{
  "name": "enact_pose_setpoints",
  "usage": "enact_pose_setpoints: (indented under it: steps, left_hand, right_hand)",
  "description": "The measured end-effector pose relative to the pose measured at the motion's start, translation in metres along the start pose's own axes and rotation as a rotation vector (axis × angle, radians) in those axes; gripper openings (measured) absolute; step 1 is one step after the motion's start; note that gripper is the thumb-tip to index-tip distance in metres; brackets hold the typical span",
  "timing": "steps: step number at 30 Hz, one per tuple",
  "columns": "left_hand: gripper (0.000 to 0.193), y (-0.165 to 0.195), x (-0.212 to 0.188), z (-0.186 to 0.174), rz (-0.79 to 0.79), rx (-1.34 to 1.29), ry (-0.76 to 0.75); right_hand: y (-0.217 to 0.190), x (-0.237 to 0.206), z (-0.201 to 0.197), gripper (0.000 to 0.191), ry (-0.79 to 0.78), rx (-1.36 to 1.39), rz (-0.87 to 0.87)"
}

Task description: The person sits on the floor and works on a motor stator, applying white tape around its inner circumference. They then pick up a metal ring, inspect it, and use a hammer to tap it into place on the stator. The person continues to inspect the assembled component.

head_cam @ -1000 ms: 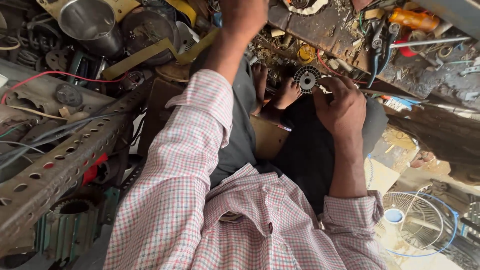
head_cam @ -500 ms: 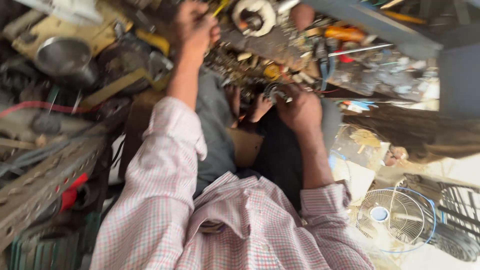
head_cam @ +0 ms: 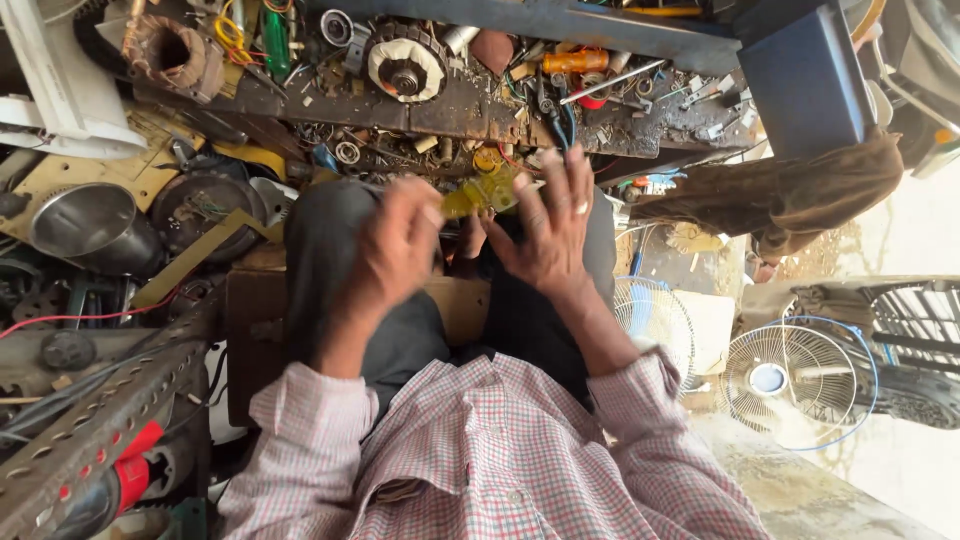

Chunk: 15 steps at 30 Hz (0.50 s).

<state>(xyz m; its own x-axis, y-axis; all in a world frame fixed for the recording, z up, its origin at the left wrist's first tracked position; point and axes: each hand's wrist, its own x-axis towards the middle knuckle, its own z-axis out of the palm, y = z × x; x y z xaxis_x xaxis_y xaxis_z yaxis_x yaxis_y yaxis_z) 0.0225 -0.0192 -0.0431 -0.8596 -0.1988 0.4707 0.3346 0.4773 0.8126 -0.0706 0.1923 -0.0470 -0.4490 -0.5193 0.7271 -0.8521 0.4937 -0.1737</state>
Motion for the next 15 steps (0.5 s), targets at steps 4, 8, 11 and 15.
enact_pose_setpoints:
  steps: [4, 8, 11, 15]
  left_hand:
    - [0.036, 0.028, -0.006, 0.011, -0.139, -0.254, -0.24]
    - [0.044, 0.034, 0.011, 0.015, -0.174, -0.232, -0.251]
    - [0.044, 0.038, 0.065, 0.022, 0.239, 0.105, -0.2]
    - [0.033, 0.039, 0.198, 0.055, 0.413, 0.252, 0.04]
  right_hand:
    - [-0.017, -0.053, -0.035, 0.044, -0.655, 0.11, 0.408]
    - [-0.012, -0.138, -0.086, 0.026, -0.102, 0.128, 0.825]
    - [-0.016, -0.197, -0.111, 0.02, -0.322, -0.105, 0.926]
    - [-0.052, -0.242, -0.128, 0.031, -0.498, 0.08, 1.353]
